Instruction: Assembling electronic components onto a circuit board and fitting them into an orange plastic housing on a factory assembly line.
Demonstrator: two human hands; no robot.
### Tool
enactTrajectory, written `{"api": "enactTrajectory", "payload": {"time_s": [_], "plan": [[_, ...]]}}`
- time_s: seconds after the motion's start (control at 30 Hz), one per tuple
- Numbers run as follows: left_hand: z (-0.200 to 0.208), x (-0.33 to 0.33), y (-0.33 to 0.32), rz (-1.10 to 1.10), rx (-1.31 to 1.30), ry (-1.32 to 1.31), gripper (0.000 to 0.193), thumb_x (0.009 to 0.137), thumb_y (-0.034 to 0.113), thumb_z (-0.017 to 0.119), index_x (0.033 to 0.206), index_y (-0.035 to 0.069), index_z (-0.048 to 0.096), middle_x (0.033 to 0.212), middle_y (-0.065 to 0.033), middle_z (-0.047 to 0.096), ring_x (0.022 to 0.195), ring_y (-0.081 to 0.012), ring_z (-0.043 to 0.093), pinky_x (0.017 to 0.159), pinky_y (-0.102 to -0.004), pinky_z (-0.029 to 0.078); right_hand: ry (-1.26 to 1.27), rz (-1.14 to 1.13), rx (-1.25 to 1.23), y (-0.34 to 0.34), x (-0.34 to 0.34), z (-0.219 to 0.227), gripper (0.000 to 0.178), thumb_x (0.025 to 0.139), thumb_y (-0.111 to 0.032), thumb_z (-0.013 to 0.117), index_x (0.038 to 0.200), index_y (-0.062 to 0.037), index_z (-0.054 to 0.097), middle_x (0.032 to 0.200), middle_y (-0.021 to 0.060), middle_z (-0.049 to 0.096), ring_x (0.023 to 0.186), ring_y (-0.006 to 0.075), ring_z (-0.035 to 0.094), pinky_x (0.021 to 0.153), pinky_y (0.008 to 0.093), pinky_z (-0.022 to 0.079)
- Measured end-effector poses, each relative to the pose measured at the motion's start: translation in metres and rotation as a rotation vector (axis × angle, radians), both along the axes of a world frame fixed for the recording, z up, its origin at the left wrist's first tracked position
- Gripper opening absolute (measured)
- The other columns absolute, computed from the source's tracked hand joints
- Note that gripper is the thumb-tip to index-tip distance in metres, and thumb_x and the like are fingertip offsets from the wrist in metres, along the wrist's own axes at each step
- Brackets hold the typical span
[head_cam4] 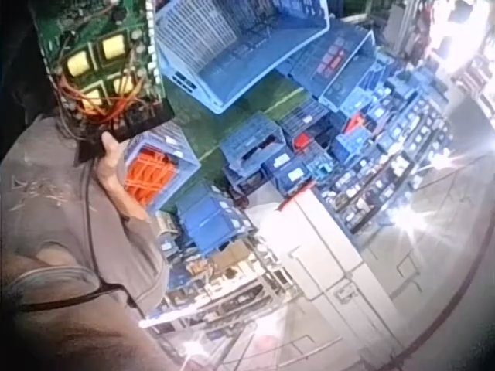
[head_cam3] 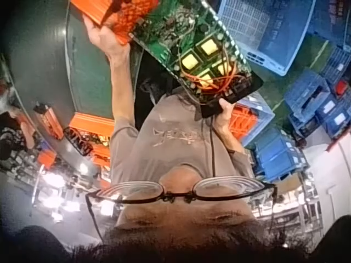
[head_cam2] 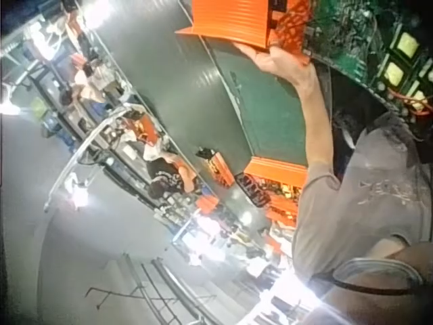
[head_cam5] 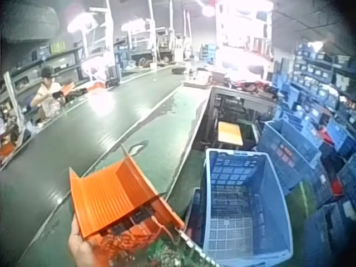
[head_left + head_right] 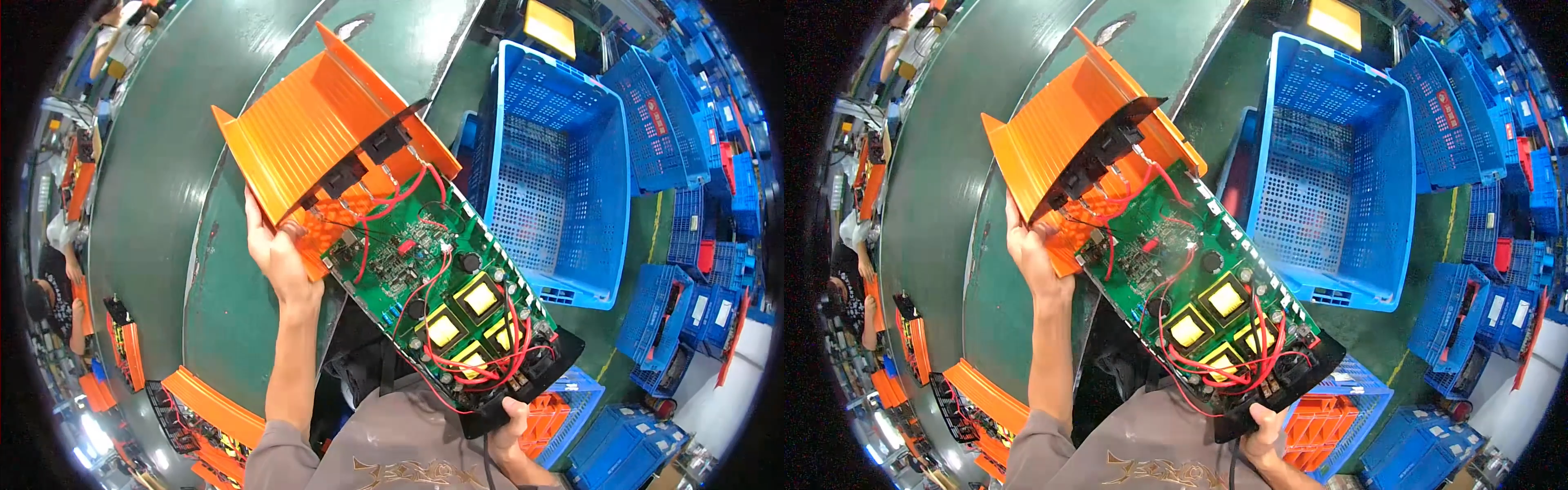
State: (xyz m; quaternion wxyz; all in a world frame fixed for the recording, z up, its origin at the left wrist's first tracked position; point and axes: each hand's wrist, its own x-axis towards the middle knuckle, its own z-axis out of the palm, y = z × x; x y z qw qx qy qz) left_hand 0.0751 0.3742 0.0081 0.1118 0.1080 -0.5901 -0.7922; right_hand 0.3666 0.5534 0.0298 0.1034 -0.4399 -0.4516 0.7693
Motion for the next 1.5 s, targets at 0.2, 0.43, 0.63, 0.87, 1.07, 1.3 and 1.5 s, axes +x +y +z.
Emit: {"api": "enactTrajectory", "payload": {"time_s": [0.2, 0.43, 0.63, 0.87, 1.07, 1.3, 1.5], "plan": [[0.05, -0.049, -0.047, 0.068, -0.372, 0.436, 0.067, 0.075, 0.003, 0.041, 0.139, -0.011, 0.028, 0.143, -0.0213, 0.034, 0.138, -0.0287, 0.027, 0.113, -0.0421, 0.019, 0.006, -0.1, -0.031, -0.003, 0.002, -0.007, 0.062, 0.081, -0.037, 0.053, 0.13, -0.0001, 0.042, 0.115, 0.0116, 0.059, 0.1, 0.023, 0.06, 0.087, 0.0358, 0.05], [0.069, -0.169, -0.008, -0.591, -1.686, 1.009, 0.051, 0.085, 0.036, 0.061, 0.124, 0.005, 0.053, 0.13, -0.0158, 0.049, 0.126, -0.0356, 0.041, 0.11, -0.0446, 0.027, 0.039, -0.155, 0.058, 0.015, -0.014, -0.004, 0.055, 0.086, -0.04, 0.048, 0.119, 0.0046, 0.052, 0.111, 0.0137, 0.062, 0.101, 0.0243, 0.06, 0.092, 0.0367, 0.047], [0.029, -0.191, -0.032, -0.681, -1.593, 0.978, 0.037, 0.068, 0.026, 0.075, 0.087, 0.003, 0.053, 0.088, -0.013, 0.054, 0.093, -0.0338, 0.052, 0.087, -0.042, 0.041, 0.123, -0.139, 0.02, 0.025, -0.03, 0.006, 0.056, 0.086, -0.038, 0.048, 0.123, 0.0045, 0.049, 0.114, 0.0153, 0.06, 0.098, 0.0258, 0.062, 0.089, 0.038, 0.05], [0.024, -0.199, -0.021, -0.597, -1.587, 0.982, 0.035, 0.059, 0.005, 0.073, 0.086, 0.004, 0.051, 0.083, -0.0099, 0.051, 0.085, -0.0305, 0.052, 0.078, -0.0401, 0.042, 0.114, -0.161, 0.016, 0.027, -0.033, 0.01, 0.06, 0.079, -0.029, 0.052, 0.128, 0.0051, 0.045, 0.116, 0.0178, 0.059, 0.099, 0.0264, 0.062, 0.09, 0.0371, 0.049], [0.015, -0.201, -0.016, -0.59, -1.627, 0.971, 0.038, 0.06, 0.005, 0.073, 0.092, 0.004, 0.054, 0.089, -0.0102, 0.053, 0.091, -0.0308, 0.053, 0.083, -0.0394, 0.044, 0.065, -0.208, 0.089, 0.006, -0.045, 0.017, 0.067, 0.075, -0.033, 0.054, 0.13, 0.0041, 0.042, 0.117, 0.0161, 0.058, 0.099, 0.0264, 0.061, 0.087, 0.0387, 0.051], [0.013, -0.201, -0.013, -0.597, -1.576, 0.981, 0.036, 0.06, 0.005, 0.073, 0.09, 0.003, 0.052, 0.086, -0.0102, 0.052, 0.089, -0.0309, 0.052, 0.082, -0.0396, 0.043, 0.164, -0.226, 0.036, 0.004, -0.037, 0.009, 0.067, 0.074, -0.03, 0.055, 0.13, 0.0031, 0.041, 0.117, 0.0165, 0.058, 0.098, 0.0278, 0.062, 0.085, 0.0376, 0.053], [0.016, -0.199, -0.019, -0.665, -1.544, 0.934, 0.033, 0.063, 0.007, 0.073, 0.088, 0.003, 0.051, 0.084, -0.0101, 0.051, 0.087, -0.031, 0.051, 0.081, -0.0405, 0.042, 0.054, -0.17, 0.021, 0.02, -0.029, 0.0, 0.063, 0.076, -0.036, 0.053, 0.125, 0.0033, 0.047, 0.114, 0.0148, 0.06, 0.099, 0.0266, 0.061, 0.087, 0.0386, 0.05]]}}
